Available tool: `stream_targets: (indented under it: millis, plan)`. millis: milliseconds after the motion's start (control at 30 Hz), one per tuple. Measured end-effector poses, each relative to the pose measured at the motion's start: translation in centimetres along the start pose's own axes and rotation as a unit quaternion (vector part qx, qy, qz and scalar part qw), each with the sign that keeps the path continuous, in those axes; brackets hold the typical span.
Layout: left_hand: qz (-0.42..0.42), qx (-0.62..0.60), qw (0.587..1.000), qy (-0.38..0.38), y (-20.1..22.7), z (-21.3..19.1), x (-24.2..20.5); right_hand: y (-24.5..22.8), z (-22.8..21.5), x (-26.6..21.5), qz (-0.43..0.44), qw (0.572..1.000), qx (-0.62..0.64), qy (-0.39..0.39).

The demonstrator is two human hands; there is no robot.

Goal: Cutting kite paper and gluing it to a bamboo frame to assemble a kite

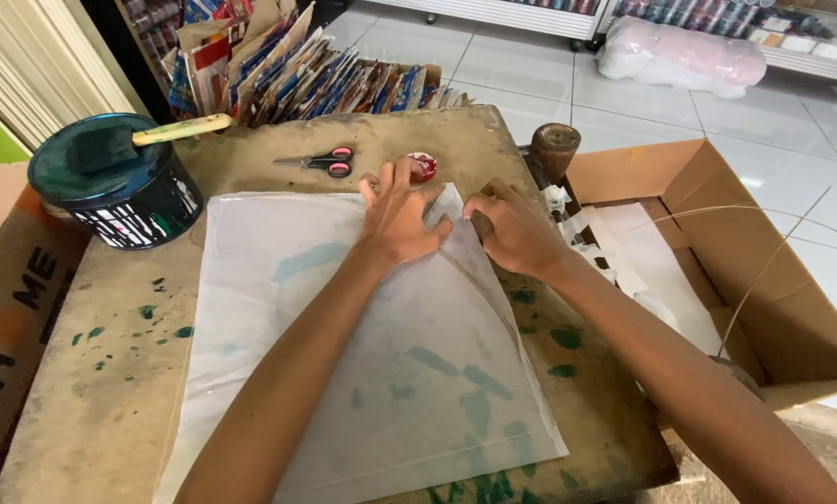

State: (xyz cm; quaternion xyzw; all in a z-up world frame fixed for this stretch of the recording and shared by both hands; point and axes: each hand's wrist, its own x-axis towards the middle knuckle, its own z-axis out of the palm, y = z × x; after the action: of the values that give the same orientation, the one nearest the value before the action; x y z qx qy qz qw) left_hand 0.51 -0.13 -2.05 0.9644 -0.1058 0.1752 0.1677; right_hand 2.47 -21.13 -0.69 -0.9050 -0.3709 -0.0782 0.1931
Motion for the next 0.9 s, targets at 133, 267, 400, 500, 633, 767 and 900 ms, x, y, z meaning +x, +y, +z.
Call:
stream_targets:
  millis: [133,267,400,500,633,767,900]
  plan:
    - [0.036,-0.007,0.999,0.018,-0.5,0.4,0.2,0.5,0.9,-0.1,-0.004,0.999,-0.044,0.010]
    - [0.085,-0.046,0.995,0.015,-0.9,0.7,0.2,0.5,1.5,-0.2,-0.012,0.996,-0.089,0.029]
    - [0.112,-0.045,0.991,0.049,-1.5,1.9,0.4,0.4,1.9,-0.7,-0.017,0.994,-0.099,0.048]
    - [0.114,-0.046,0.991,0.056,-1.9,2.5,0.7,1.2,2.9,-1.0,-0.011,0.991,-0.120,0.058]
    - [0.111,-0.046,0.991,0.056,-1.9,2.5,0.6,0.4,3.0,-1.4,-0.001,0.991,-0.110,0.076]
    - [0.109,-0.044,0.991,0.059,-1.8,2.6,0.6,0.6,3.0,-1.5,0.011,0.995,-0.084,0.055]
    - [0.102,-0.045,0.992,0.057,-1.6,2.1,0.3,0.6,2.9,-1.7,0.024,0.996,-0.071,0.044]
